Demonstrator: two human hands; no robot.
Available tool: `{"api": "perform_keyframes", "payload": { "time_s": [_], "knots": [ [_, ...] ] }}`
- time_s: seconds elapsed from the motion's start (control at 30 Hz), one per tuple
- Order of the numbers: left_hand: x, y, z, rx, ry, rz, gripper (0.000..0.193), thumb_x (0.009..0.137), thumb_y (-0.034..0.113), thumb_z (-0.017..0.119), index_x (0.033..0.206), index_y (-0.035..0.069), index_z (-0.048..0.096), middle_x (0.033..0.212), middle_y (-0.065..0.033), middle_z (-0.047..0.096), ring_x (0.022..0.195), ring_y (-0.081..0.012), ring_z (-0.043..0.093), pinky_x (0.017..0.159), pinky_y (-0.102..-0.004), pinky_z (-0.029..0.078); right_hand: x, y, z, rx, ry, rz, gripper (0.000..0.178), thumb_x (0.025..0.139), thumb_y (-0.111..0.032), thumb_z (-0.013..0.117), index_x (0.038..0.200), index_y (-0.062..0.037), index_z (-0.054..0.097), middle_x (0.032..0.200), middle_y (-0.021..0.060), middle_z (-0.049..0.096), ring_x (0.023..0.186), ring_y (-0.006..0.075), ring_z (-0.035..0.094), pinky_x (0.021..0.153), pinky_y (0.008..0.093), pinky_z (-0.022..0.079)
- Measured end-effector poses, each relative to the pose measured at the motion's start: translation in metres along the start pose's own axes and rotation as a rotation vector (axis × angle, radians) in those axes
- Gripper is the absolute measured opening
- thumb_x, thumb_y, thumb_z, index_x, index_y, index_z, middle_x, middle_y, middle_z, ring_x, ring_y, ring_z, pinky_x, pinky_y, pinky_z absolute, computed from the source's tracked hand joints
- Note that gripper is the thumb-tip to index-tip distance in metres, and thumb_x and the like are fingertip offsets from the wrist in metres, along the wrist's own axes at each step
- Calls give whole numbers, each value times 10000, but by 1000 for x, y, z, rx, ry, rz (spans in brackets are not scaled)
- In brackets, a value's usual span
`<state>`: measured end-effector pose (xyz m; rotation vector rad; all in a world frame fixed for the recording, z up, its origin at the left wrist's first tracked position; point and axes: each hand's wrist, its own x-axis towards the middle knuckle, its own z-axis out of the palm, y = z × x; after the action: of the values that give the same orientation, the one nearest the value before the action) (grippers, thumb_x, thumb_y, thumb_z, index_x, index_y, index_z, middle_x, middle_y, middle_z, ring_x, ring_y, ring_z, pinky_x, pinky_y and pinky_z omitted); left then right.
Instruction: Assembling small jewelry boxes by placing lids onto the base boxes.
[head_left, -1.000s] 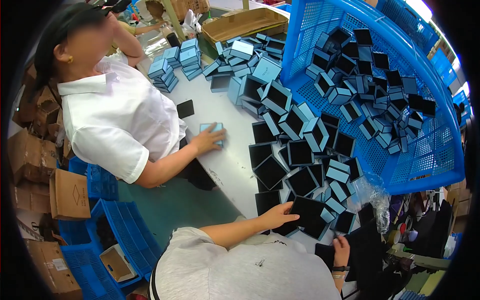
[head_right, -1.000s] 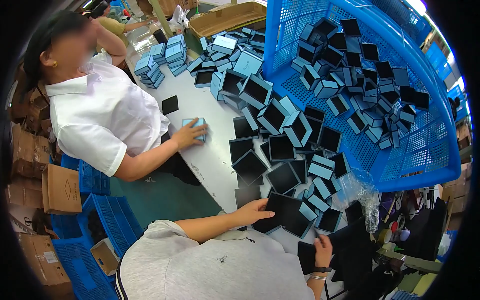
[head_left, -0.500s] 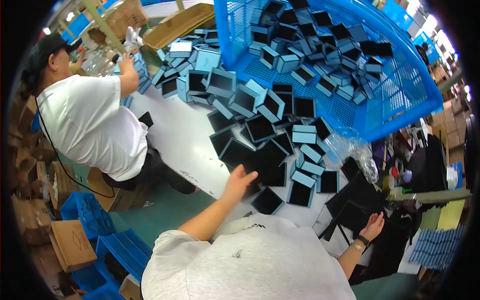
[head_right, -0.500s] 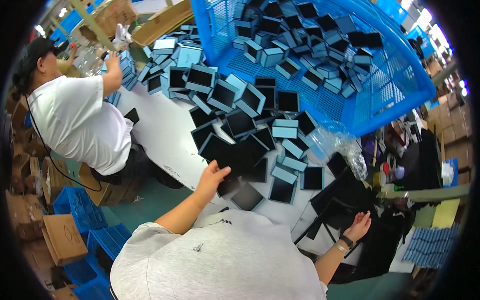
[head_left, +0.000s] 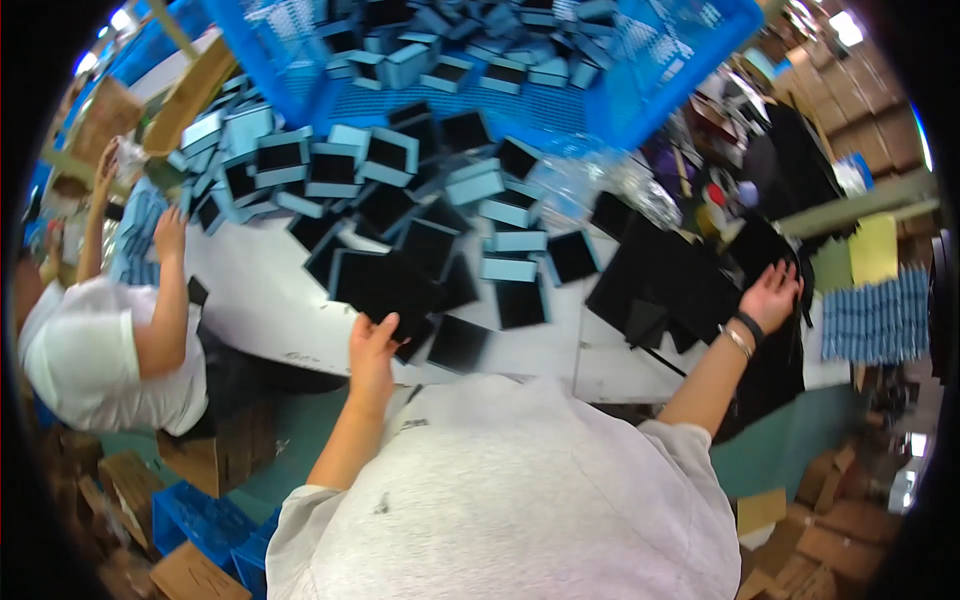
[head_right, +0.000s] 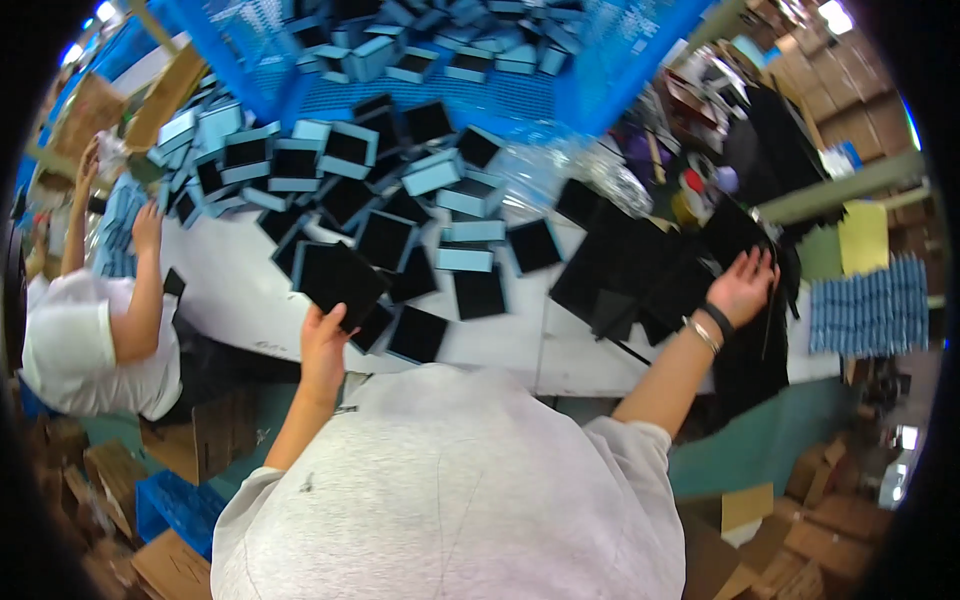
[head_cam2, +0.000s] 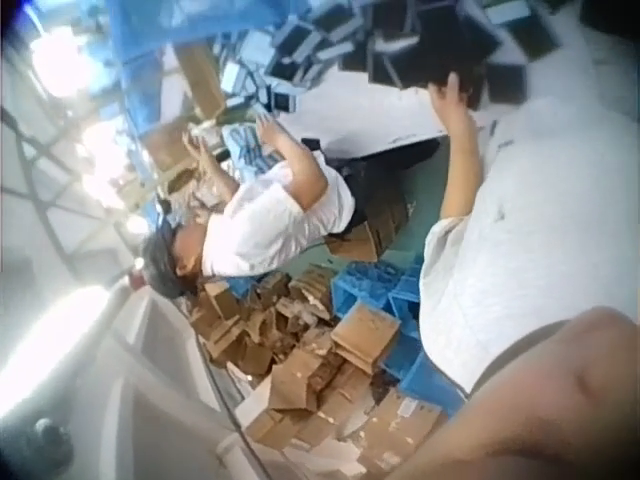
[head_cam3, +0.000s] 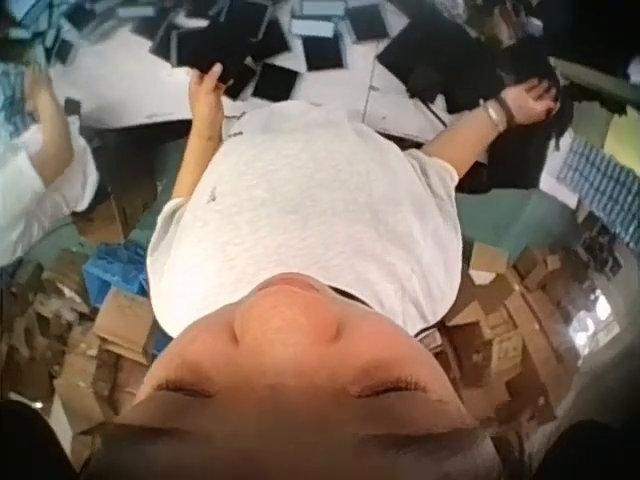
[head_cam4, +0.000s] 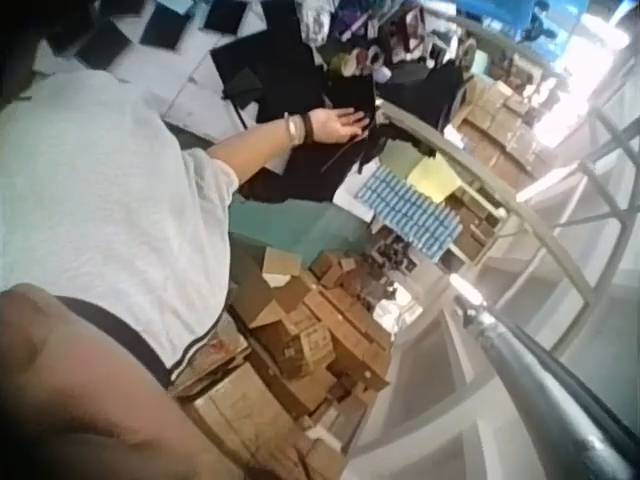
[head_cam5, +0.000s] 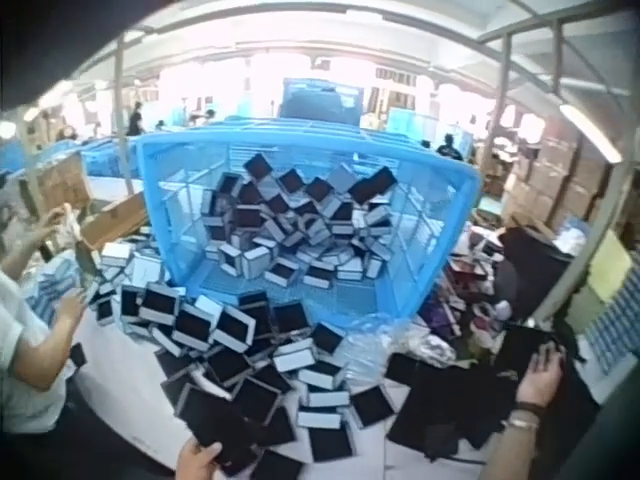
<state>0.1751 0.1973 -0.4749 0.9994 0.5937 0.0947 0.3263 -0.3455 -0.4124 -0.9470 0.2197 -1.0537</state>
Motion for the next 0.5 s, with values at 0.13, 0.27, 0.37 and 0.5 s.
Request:
{"api": "perform_keyframes", "payload": {
  "time_s": [0.13,0.27,0.37,0.5],
  "knots": [
    [-5,-2,2,59,-41,-36,251,882,97,575,1123,50,525,972,-22,611,882,-116,585,739,-252,474,22,-2,5,-224,-51,53,485,899,-205,556,1303,-37,346,1233,135,523,1144,254,495,955,381,380],
    [-8,-6,7,61,-13,-43,178,870,105,595,1037,61,552,887,-8,588,782,-78,549,687,-226,450,25,69,-59,-1122,-498,262,570,829,-301,673,1254,10,453,1049,75,529,932,177,497,851,306,390],
    [-12,-10,2,114,-22,14,146,827,146,660,859,112,522,705,36,466,642,-49,423,577,-207,342,-41,114,-86,-1021,-520,424,610,829,-298,675,1301,6,435,1255,173,504,1148,219,485,983,322,362],
    [-15,-15,5,206,-75,-28,198,816,138,674,949,98,533,757,29,533,667,-57,469,574,-203,352,-131,127,-118,-994,-528,409,427,855,-169,645,1208,23,501,1177,148,555,1097,212,523,952,313,402]
  ]
}}
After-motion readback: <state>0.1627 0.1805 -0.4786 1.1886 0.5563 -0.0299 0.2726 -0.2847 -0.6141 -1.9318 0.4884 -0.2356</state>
